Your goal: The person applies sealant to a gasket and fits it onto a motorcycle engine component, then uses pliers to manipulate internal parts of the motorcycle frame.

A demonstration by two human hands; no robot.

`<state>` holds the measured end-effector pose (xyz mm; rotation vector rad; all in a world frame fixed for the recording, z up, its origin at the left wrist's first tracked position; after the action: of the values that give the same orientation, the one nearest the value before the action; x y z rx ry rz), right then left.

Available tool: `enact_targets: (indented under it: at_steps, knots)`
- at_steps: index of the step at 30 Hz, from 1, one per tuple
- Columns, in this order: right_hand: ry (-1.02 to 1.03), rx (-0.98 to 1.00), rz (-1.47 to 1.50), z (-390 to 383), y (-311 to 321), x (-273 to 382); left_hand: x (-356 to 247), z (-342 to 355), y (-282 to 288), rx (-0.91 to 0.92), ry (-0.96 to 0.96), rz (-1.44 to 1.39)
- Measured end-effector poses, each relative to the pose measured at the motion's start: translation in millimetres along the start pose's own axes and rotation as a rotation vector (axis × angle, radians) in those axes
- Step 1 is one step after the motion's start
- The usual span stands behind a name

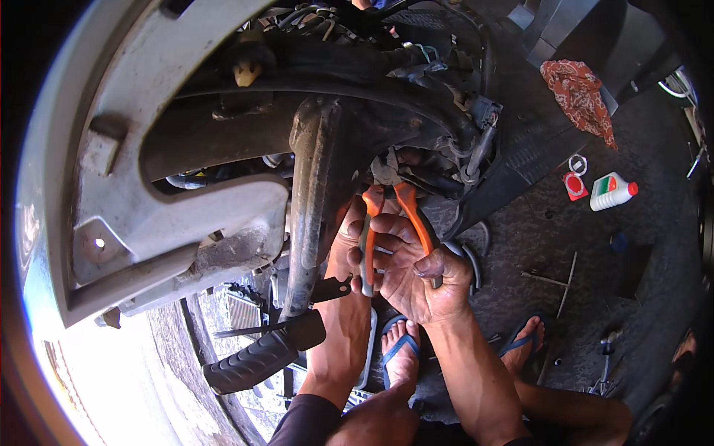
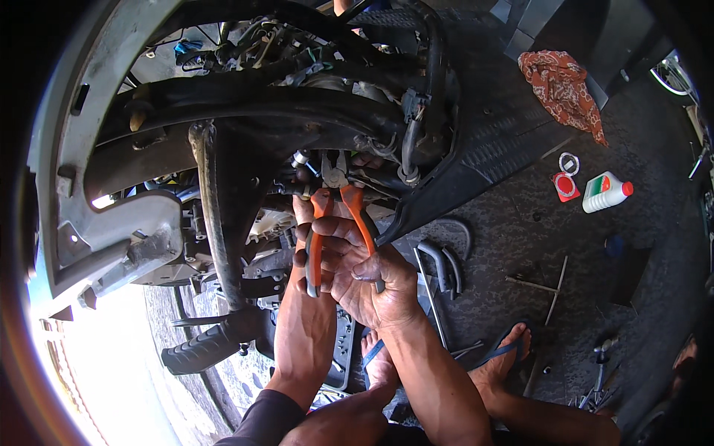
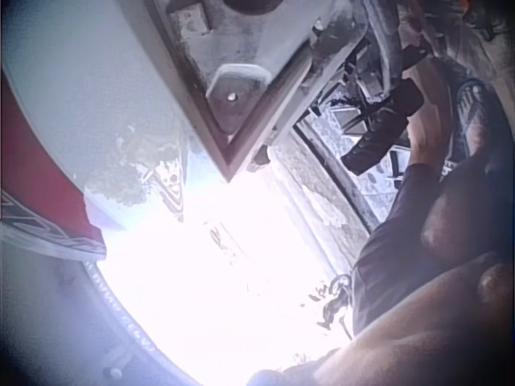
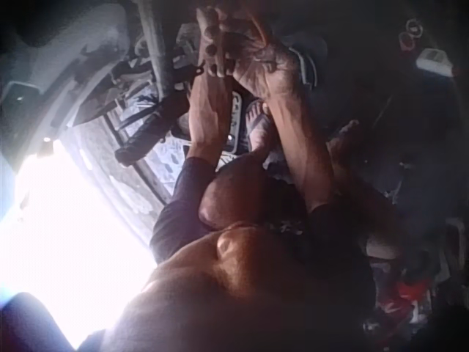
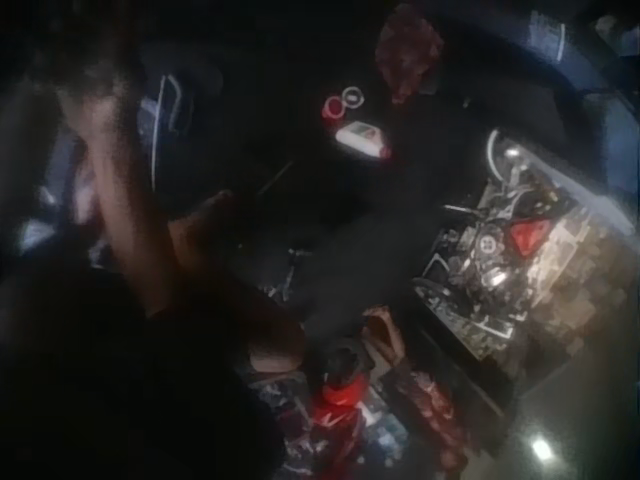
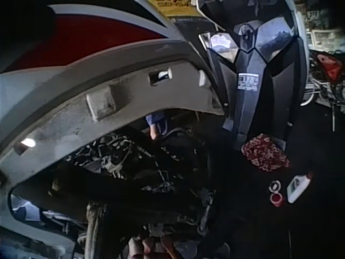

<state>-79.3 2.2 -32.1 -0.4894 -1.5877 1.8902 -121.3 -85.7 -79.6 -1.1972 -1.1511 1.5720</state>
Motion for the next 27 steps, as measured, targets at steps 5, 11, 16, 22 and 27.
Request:
enact_targets:
  at_steps: [5,11,16,22,27]
  knots:
    - [-0.003,0.012,0.034,1,-1,-2,-4,0,6,-0.002,0.001,-0.004]
    - [-0.075,-0.018,0.017,-3,-1,-2,-4,-5,7,-0.009,0.002,0.004]
    - [-0.294,-0.079,-0.221,-53,28,19,11,-4,5,-0.01,0.017,-0.003]
    - [-0.333,-0.531,-0.579,-182,82,39,12,-84,43,-0.42,-0.032,0.511]
    - [-0.321,-1.212,-1.088,-294,170,38,36,-179,89,-0.685,0.167,1.172]
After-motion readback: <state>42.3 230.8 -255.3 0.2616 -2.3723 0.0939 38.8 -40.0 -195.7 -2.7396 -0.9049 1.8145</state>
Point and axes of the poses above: each hand's wrist, its own z-axis towards the middle knuckle, its own y-axis out of the back of the hand, x = y × z, the point moved 7 cm from there along z, towards the middle knuckle, and after that the axes turned 8 degrees about -z, right-handed, at the moved point
